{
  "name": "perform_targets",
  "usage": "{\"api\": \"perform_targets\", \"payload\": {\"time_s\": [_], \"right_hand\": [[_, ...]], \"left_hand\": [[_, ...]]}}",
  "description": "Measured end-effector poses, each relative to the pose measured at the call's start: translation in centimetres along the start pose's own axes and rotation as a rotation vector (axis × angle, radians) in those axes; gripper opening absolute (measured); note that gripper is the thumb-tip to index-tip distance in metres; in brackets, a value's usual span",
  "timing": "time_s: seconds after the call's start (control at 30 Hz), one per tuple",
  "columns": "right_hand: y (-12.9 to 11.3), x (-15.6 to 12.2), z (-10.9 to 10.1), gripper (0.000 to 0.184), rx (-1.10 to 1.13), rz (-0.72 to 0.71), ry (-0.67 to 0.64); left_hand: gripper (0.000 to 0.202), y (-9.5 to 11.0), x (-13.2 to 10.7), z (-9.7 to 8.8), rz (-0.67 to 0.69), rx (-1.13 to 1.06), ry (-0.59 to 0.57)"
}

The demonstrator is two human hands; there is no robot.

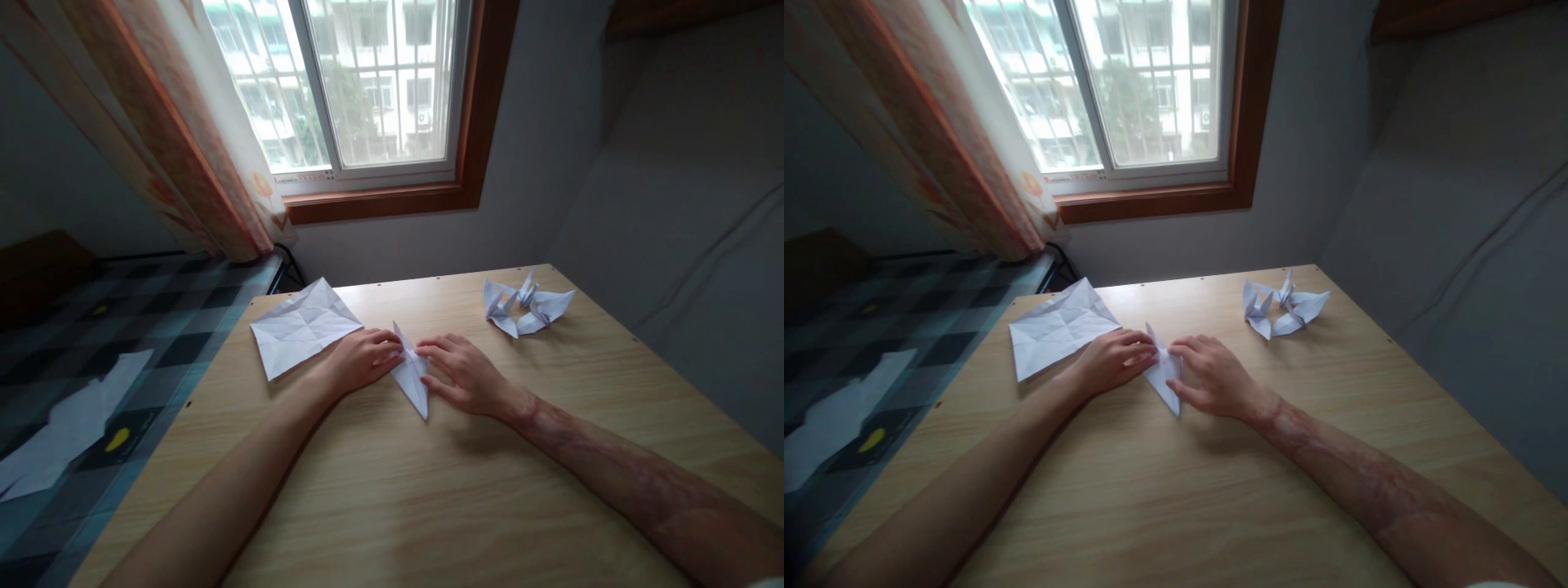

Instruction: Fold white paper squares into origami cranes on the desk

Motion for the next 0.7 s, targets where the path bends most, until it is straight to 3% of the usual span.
{"api": "perform_targets", "payload": {"time_s": [0.1, 0.23, 0.43, 0.7], "right_hand": [[0.0, 0.0, -0.1, 0.032, 0.016, -0.002, -0.013], [0.3, 0.0, 0.0, 0.033, 0.018, 0.021, 0.005], [1.1, -0.1, 0.2, 0.033, -0.039, 0.085, 0.034], [1.4, 0.0, 0.2, 0.019, -0.105, 0.098, 0.037]], "left_hand": [[0.030, 0.1, 0.2, 0.1, -0.015, -0.086, -0.002], [0.030, 0.1, 0.2, 0.2, -0.026, -0.172, 0.017], [0.033, 1.5, 0.3, 1.1, 0.065, -0.130, -0.066], [0.049, 2.3, 0.3, 1.1, 0.131, -0.113, -0.104]]}}
Point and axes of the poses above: each hand's wrist, its own x-axis towards the middle knuckle, its own z-axis out of the palm, y = z × x, the point moved 8 cm from there along x, towards the middle knuckle, and after that the axes turned 15 degrees about y, right-handed, at the moved point
